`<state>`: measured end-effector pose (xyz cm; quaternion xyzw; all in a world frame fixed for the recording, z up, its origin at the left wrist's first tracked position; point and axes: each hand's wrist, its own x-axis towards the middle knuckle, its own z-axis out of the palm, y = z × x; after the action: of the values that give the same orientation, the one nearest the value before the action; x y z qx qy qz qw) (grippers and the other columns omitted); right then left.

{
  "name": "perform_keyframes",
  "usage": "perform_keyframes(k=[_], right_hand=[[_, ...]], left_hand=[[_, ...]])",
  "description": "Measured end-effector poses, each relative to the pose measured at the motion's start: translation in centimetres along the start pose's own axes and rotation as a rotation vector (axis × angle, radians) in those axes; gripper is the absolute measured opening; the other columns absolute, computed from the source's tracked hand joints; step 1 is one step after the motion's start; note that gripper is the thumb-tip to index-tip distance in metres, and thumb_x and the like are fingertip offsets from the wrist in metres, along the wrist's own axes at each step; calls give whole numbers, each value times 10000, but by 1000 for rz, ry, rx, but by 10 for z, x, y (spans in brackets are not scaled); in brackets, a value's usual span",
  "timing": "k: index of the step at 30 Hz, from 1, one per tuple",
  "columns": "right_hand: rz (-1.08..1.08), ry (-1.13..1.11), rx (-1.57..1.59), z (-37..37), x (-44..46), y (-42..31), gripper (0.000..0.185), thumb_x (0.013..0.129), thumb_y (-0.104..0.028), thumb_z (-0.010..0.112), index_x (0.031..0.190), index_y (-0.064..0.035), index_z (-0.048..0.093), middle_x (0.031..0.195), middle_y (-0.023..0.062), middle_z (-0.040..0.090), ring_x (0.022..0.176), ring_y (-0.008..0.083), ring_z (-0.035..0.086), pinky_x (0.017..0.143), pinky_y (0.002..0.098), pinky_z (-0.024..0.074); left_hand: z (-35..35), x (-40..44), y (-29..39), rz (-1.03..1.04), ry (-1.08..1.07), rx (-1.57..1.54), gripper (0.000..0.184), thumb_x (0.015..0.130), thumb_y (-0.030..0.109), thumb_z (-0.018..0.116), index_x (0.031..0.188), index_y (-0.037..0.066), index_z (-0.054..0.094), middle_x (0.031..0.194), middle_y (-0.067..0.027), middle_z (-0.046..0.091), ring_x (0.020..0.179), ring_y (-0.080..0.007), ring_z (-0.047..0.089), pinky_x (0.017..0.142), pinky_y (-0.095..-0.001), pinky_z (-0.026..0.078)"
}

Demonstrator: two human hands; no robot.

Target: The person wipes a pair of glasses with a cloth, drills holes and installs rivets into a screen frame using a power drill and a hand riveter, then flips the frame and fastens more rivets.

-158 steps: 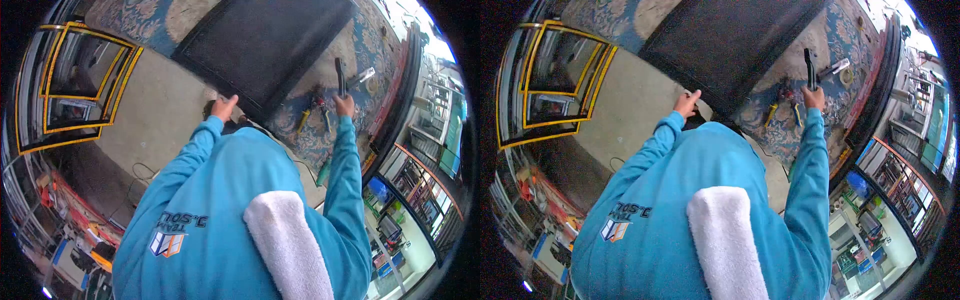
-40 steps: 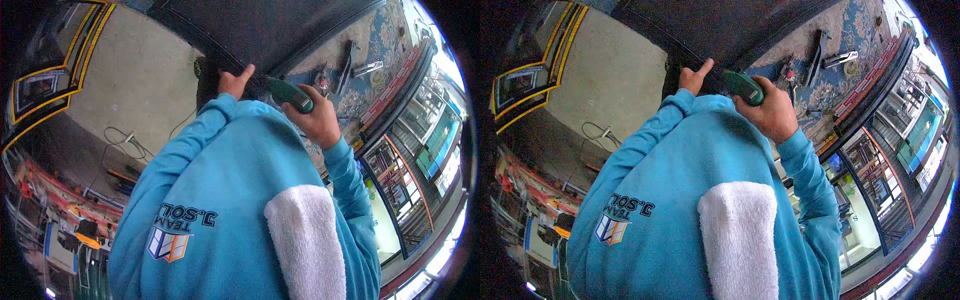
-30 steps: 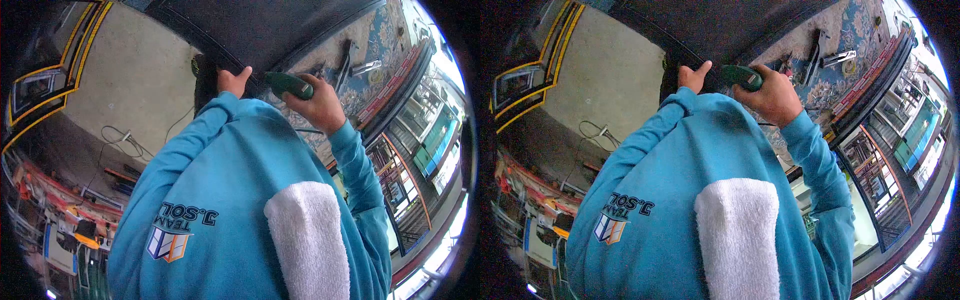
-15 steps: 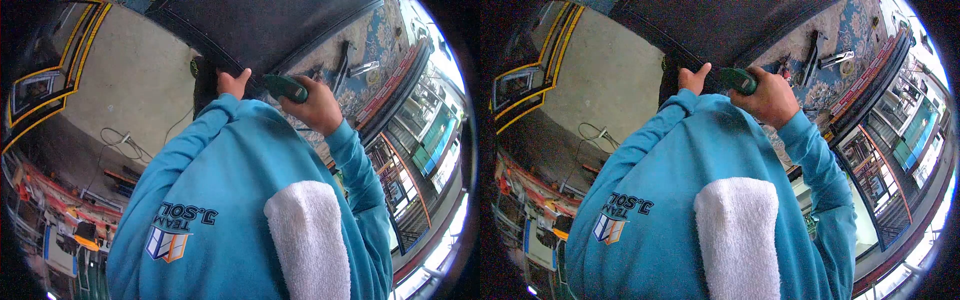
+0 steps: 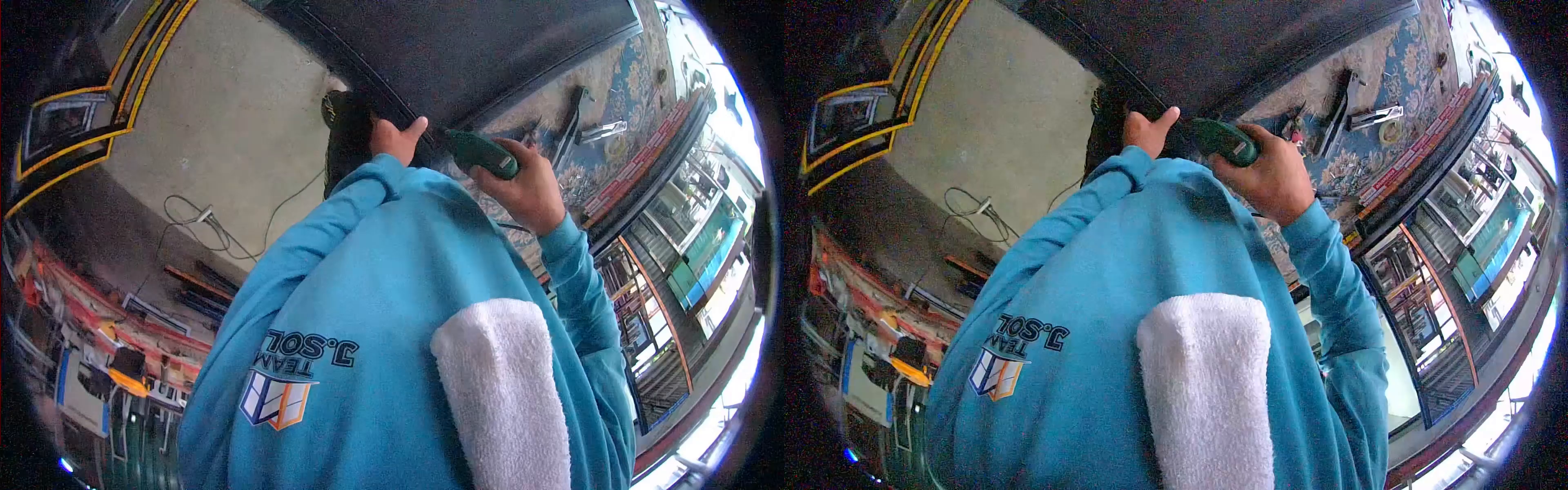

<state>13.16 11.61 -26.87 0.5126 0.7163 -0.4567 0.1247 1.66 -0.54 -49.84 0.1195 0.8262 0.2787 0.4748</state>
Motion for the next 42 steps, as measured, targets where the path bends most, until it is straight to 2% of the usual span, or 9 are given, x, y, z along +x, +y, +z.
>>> perform_keyframes(k=[7,9,19,22,29,33,36,39,42], right_hand=[[3,8,-93,-1,2,-2,543,700,-395,744,1069,-7,651,855,196,693,828,320,696,738,398,541],[41,28,-82,0,-2,-6,534,700,-400,746,1060,-17,655,845,191,693,819,324,695,740,403,540],[56,14,-89,3,-1,-7,556,695,-410,747,1062,-4,654,858,206,690,820,336,691,747,396,541],[49,-2,-116,2,-4,-3,569,702,-414,745,1074,6,651,860,204,690,827,320,694,758,384,540],[143,74,282,-35,-59,45,533,765,-277,757,1167,28,586,997,103,661,895,152,611,797,310,500],[178,267,388,-35,-115,110,603,783,-280,753,1246,23,514,1077,100,618,995,176,584,855,308,478],[199,519,518,0,-159,177,604,802,-252,746,1283,9,489,1135,103,590,1039,183,567,885,303,467],[254,892,484,54,-183,226,718,811,-287,765,1360,18,417,1303,152,506,1138,234,532,941,335,450],[481,1183,291,100,-186,248,809,783,-297,786,1401,12,364,1364,215,445,1218,299,483,998,404,409]], left_hand=[[2,0,-1,98,135,22,807,628,644,772,774,-127,585,833,-299,621,792,-382,614,724,-484,481],[-6,-5,10,-62,-39,-26,759,664,485,811,1111,-73,556,1108,-272,611,1054,-429,576,921,-459,453],[-1,-5,7,-57,-25,54,795,659,567,776,1037,-107,587,1090,-292,610,1039,-431,582,910,-455,458],[1,-1,-2,53,63,36,859,633,640,766,936,-142,582,950,-282,647,891,-395,635,790,-453,498],[-15,-9,17,-7,-48,-48,773,651,536,800,1033,-106,602,1072,-277,632,1000,-406,615,890,-443,477],[-11,-12,17,69,19,41,821,602,614,803,871,-144,638,899,-272,670,849,-320,655,785,-424,498],[-11,7,0,92,-78,133,722,611,544,830,837,-120,659,880,-221,687,808,-314,657,786,-404,500],[-42,7,5,-70,-493,-207,493,774,231,785,1068,-97,563,1086,-176,616,986,-289,624,805,-415,552],[-69,17,-6,-171,-506,-307,536,853,160,700,1247,-103,448,1139,-212,579,971,-330,647,751,-391,588]])
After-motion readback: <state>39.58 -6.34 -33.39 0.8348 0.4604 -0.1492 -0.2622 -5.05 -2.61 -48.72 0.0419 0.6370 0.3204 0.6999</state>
